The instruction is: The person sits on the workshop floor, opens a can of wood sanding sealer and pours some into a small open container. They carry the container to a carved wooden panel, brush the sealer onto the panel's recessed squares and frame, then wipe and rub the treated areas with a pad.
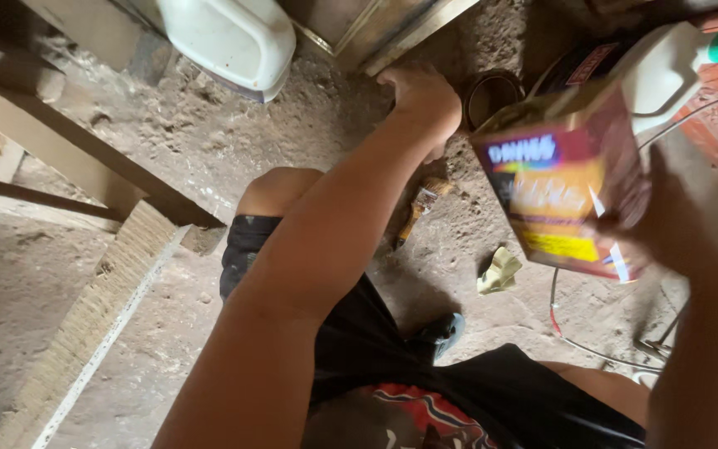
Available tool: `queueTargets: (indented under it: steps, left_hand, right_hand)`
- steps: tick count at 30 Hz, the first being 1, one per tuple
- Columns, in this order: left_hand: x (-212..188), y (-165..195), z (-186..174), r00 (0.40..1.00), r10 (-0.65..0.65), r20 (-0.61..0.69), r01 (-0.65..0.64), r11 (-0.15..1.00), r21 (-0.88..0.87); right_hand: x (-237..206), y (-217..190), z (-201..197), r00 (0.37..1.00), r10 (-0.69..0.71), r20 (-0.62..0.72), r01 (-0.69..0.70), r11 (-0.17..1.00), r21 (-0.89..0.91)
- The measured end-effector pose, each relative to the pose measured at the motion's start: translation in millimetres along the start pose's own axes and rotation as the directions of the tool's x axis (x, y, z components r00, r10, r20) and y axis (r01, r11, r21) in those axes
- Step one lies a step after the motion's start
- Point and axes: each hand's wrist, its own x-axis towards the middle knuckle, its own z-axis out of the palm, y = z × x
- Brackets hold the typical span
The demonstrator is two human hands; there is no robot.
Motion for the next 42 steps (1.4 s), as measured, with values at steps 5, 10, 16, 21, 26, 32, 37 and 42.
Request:
queueTargets:
  steps: [5,10,16,21,26,32,37,42]
  left_hand:
    - [8,12,-4,0.994,0.007,-0.106,-0.013,0.998,-0.054]
    - [37,40,1,0.945,0.012,-0.327,-0.045,0.994,-0.095]
    - [79,78,19,0.824,0.072,-0.561,-0.087,0.996,0.0]
    - [97,100,27,0.838,0.132,-0.53,-0.078,0.989,0.122]
    - [106,112,28,0.865,0.087,-0.495,-0.046,0.994,0.094]
    - [109,115,29,0.867,0.113,-0.486,-0.083,0.993,0.081]
    - [102,116,23,0.815,0.086,-0.573,-0.096,0.995,0.013]
    - [91,116,17,0.875,0.121,-0.468,-0.079,0.991,0.107]
  right_hand:
    - [-45,19,62,0.989,-0.001,-0.147,0.011,0.998,0.065]
    - [-63,51,102,0.961,0.012,-0.276,0.037,0.985,0.17]
    - [-74,83,113,0.897,-0.096,-0.432,0.163,0.98,0.119]
    - [-87,103,102,0.793,-0.145,-0.592,0.244,0.966,0.09]
    - [-98,115,92,0.706,-0.19,-0.682,0.271,0.962,0.013]
    - [-103,114,73,0.611,-0.226,-0.758,0.316,0.948,-0.028]
    - [-109,105,57,0.551,-0.261,-0.793,0.326,0.942,-0.083]
    - [-114,100,53,0.521,-0.203,-0.829,0.345,0.939,-0.013]
